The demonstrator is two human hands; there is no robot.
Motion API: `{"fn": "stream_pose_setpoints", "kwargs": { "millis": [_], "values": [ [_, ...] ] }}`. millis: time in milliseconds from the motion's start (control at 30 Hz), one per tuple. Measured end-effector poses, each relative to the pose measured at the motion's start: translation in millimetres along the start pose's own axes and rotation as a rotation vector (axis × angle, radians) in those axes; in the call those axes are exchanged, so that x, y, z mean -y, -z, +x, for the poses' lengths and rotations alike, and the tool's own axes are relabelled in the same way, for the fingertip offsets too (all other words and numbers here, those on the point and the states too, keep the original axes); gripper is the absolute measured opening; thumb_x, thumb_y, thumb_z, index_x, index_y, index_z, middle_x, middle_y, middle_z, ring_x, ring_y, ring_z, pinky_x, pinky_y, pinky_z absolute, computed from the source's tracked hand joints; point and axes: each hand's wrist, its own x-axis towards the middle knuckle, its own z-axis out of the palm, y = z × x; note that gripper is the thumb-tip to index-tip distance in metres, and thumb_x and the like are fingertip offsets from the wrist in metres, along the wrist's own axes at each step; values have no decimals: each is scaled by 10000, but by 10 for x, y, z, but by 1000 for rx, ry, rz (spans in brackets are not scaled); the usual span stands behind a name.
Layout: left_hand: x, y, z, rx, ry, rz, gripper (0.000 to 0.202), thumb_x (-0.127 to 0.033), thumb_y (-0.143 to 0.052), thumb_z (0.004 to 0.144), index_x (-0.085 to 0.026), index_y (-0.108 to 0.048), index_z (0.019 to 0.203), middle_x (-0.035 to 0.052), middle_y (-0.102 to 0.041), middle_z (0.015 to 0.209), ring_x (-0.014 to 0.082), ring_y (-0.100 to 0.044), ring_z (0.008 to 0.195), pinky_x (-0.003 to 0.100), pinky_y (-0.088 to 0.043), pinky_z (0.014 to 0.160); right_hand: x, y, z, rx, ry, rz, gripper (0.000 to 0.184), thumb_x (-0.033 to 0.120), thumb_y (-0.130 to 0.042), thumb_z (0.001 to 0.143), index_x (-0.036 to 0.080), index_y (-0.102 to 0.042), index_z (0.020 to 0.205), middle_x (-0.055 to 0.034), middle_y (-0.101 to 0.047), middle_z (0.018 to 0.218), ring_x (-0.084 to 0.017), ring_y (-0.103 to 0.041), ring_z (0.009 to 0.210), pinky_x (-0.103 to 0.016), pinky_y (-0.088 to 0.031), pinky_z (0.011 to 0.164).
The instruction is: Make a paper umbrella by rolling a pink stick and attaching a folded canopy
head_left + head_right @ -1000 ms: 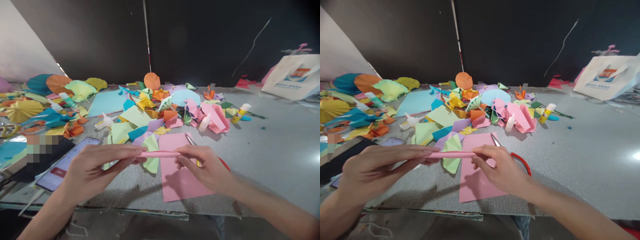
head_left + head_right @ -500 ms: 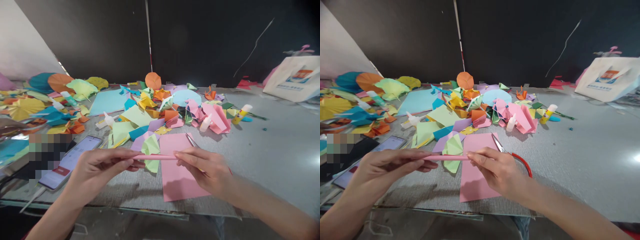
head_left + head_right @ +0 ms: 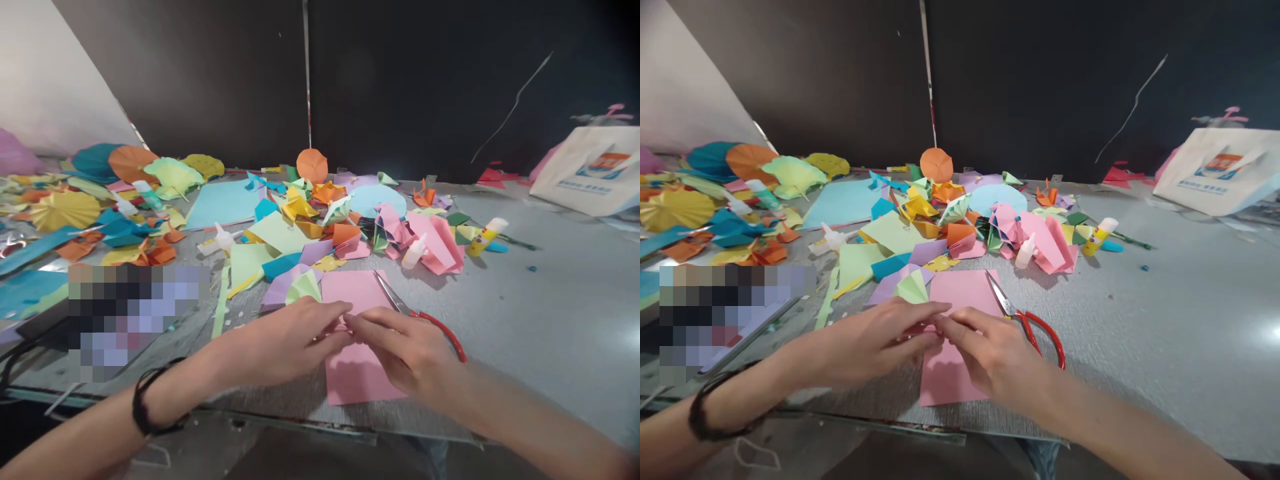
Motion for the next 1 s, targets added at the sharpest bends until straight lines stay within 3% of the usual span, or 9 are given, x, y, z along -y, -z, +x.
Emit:
{"fn": "stream_pose_setpoints", "kwargs": {
  "millis": [100,167,267,367,500,633,700,867,1000],
  "values": [
    [77,110,141,318,196,-526,327,-453,-457,1082,-179,-608,986,27,-706,869,96,-570,499,213,-438,452,-51,6,-51,41,34,-89,599,-16,-422,970,248,-502,1502,-107,-729,1141,-202,-740,925,-306,-651,752],
    [135,155,183,413,206,-723,420,-498,-478,1069,-171,-566,821,5,-623,752,75,-475,489,194,-382,440,-72,12,-69,64,33,-134,603,-12,-412,974,252,-490,1510,-109,-718,1123,-212,-731,909,-322,-646,742],
    [210,145,197,452,206,-903,433,-495,-500,1061,-173,-535,773,-24,-527,669,66,-383,476,192,-305,418,-74,30,-62,45,26,-125,548,-13,-416,983,241,-535,1454,-110,-708,1133,-212,-720,943,-327,-642,785],
    [239,86,195,400,174,-929,387,-464,-535,1051,-180,-509,790,-42,-488,676,61,-357,481,195,-278,420,-68,40,-25,6,-14,-29,451,0,-439,1011,236,-590,1365,-94,-711,1132,-193,-716,967,-313,-633,821],
    [207,15,195,232,109,-706,382,-414,-473,1083,-165,-538,800,-53,-472,639,66,-382,516,194,-323,479,-82,33,37,-88,-133,77,226,117,-567,1045,235,-647,1220,-54,-754,1072,-181,-736,925,-303,-614,787],
    [139,-20,150,46,-17,-454,273,-292,-427,1101,-141,-654,1108,-39,-554,698,82,-477,598,188,-398,579,-48,69,92,-143,-241,154,102,190,-651,1030,234,-660,1122,-7,-766,962,-143,-720,803,-270,-564,710],
    [99,-20,109,9,-65,-397,271,-261,-418,1105,-150,-652,1185,-33,-583,725,84,-506,624,185,-414,614,-1,107,101,-184,-225,208,95,186,-662,1024,232,-649,1106,1,-750,954,-128,-700,799,-257,-552,710],
    [39,-27,20,-56,-198,-312,214,-179,-434,1090,-144,-643,1059,-25,-618,726,86,-536,626,181,-415,631,97,171,58,-231,-182,334,214,109,-682,989,240,-608,1142,3,-702,986,-122,-682,868,-254,-575,749],
    [63,-64,-10,-179,-325,-177,226,-120,-468,1066,-150,-616,1235,-9,-669,775,105,-573,661,197,-422,649,118,178,32,-258,-112,356,318,33,-672,960,245,-602,1185,-12,-686,993,-148,-684,904,-288,-603,755]
  ]
}}
